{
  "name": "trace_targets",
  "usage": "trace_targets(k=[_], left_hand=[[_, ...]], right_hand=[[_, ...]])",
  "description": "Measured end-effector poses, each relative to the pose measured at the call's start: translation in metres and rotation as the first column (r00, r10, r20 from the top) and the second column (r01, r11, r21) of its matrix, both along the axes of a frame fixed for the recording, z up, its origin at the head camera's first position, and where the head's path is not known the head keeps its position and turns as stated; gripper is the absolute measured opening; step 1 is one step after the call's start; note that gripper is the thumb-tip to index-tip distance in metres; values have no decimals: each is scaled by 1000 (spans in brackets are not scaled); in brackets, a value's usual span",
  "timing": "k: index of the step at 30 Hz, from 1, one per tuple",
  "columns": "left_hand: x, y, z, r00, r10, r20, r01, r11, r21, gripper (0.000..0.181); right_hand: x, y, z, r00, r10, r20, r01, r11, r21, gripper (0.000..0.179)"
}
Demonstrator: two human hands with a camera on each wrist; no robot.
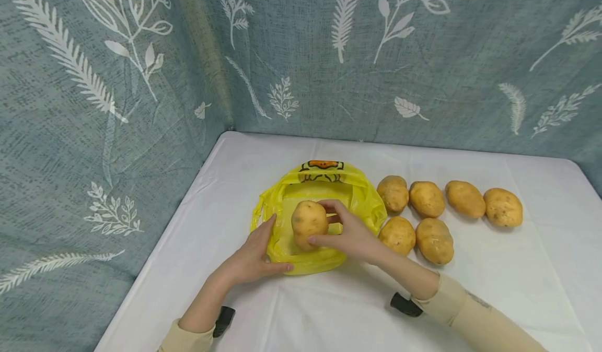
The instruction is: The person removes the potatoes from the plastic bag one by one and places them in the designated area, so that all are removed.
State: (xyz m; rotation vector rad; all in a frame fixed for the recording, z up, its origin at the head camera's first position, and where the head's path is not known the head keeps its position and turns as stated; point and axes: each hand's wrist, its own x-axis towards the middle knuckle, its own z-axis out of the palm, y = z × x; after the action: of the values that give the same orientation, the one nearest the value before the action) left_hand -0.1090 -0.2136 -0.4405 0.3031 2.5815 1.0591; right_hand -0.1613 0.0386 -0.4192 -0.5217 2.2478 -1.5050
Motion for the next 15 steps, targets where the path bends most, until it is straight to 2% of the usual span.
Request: trace_targets(k=[8, 15], left_hand=[[1, 0, 0, 1000, -4, -2, 4, 1000, -11, 115], [1, 0, 0, 1000, -7, -9, 6, 1000, -16, 116]], right_hand=[[3, 18, 13, 1000, -20, 6, 20, 1000, -10, 72], [5, 36, 20, 998, -52, 28, 52, 999, 5, 79]])
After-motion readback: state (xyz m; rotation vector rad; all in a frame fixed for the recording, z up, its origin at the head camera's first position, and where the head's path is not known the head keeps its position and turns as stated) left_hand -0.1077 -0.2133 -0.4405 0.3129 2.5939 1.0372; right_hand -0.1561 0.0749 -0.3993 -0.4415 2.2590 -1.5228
